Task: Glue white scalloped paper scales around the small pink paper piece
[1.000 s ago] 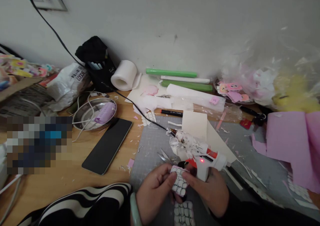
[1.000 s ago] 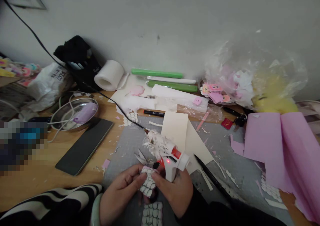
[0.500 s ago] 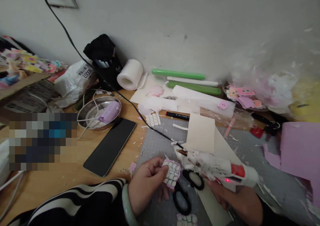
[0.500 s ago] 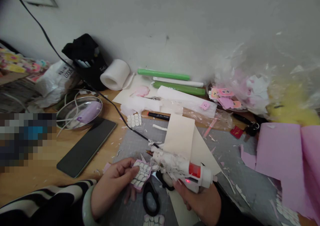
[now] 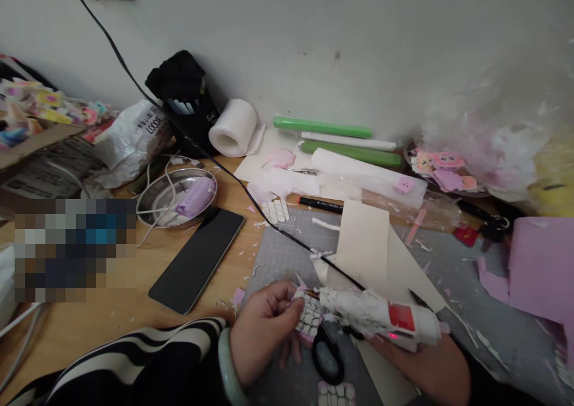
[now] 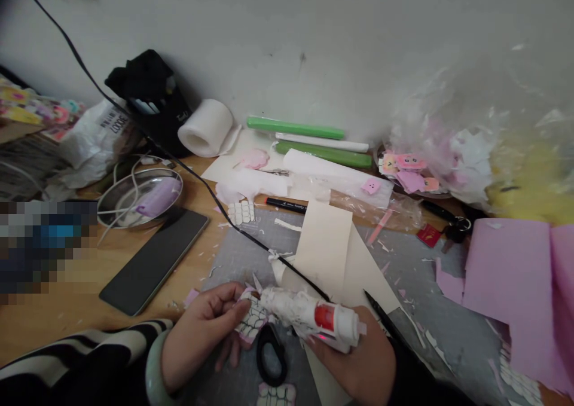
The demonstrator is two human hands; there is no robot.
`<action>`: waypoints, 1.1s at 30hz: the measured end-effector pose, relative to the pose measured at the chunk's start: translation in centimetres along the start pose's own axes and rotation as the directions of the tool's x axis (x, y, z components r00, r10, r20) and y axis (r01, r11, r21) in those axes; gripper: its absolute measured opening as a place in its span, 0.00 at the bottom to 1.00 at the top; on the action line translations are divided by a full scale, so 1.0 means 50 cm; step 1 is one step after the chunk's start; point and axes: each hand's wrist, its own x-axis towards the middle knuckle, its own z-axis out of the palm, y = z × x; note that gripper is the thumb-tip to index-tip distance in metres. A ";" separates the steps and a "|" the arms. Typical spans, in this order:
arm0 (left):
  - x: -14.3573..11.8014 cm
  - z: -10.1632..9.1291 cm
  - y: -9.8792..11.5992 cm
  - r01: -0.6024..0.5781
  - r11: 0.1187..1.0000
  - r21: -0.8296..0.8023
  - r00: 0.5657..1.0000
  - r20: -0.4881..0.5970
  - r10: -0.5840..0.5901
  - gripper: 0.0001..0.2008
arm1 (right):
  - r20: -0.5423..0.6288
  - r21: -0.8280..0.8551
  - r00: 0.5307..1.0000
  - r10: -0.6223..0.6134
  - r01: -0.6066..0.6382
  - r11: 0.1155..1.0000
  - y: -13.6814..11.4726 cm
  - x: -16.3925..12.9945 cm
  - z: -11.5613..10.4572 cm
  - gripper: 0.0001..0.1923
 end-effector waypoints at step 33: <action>0.002 -0.001 -0.007 -0.012 1.000 0.021 1.000 -0.013 0.012 0.21 | -0.035 -0.029 0.999 -0.029 0.028 0.999 0.002 0.000 0.005 0.13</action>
